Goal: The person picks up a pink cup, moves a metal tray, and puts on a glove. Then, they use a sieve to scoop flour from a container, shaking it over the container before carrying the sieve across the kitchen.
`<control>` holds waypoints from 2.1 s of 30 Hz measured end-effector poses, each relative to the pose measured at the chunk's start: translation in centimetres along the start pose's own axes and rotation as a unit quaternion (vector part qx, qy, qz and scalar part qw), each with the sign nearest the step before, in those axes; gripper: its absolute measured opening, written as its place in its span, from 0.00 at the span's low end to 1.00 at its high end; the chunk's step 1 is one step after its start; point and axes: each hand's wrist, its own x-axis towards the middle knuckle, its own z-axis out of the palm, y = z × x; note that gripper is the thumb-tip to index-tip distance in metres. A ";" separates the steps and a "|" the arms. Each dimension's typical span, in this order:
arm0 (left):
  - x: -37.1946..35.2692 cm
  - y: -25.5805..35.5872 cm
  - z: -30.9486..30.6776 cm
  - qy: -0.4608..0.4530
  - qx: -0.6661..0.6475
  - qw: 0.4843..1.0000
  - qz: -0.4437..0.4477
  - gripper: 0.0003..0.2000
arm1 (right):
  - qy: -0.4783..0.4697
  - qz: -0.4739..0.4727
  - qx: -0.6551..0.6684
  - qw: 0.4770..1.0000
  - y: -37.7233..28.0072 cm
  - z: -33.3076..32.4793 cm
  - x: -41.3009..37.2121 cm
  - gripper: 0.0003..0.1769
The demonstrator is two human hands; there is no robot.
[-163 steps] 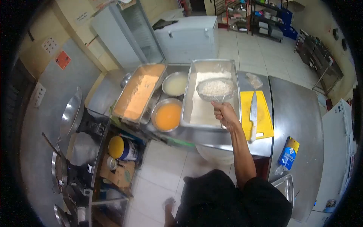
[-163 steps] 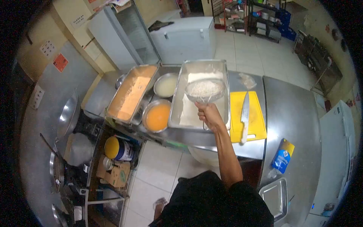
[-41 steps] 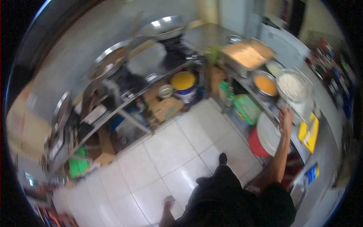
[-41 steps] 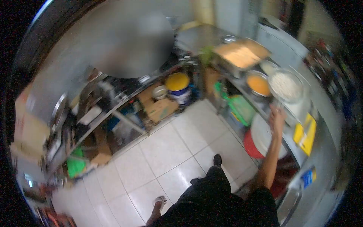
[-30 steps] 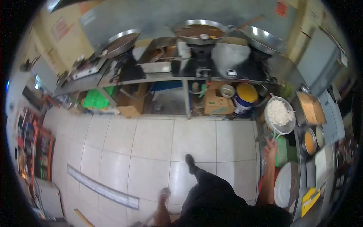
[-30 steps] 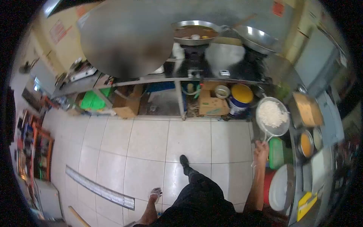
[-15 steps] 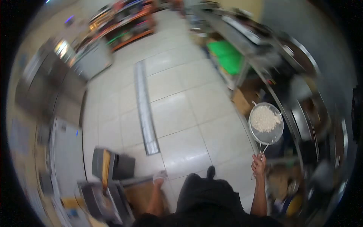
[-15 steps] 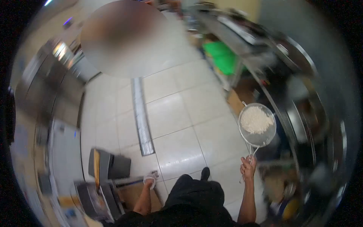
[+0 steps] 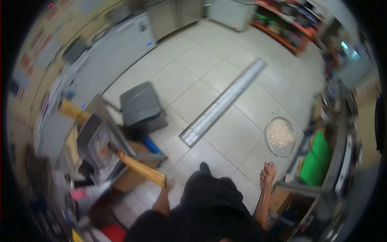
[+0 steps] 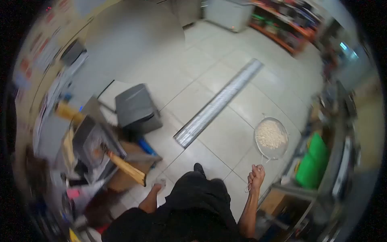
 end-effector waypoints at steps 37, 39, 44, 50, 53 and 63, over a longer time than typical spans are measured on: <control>53.7 31.6 -24.1 0.448 -0.878 0.067 -0.154 0.40 | -0.460 0.288 -0.544 0.640 10.5 69.7 49.9 0.18; 55.2 31.5 -25.3 0.469 -0.873 0.017 -0.135 0.39 | -0.477 0.291 -0.564 0.608 11.5 73.1 49.8 0.17; 65.2 24.9 -17.3 0.677 -0.611 0.375 -0.168 0.37 | -0.541 0.268 -0.600 0.525 15.0 80.7 53.2 0.17; 56.7 31.9 -25.2 0.540 -0.838 -0.004 -0.081 0.29 | -0.624 0.285 -0.602 0.410 17.4 88.1 55.7 0.15; 52.3 35.8 -29.4 0.627 -0.774 -0.086 -0.008 0.30 | -0.647 0.300 -0.621 0.325 18.0 92.2 57.9 0.15; 36.5 42.3 -44.2 0.681 -0.689 0.033 0.247 0.14 | -0.758 0.161 -0.632 0.029 27.7 100.1 55.1 0.12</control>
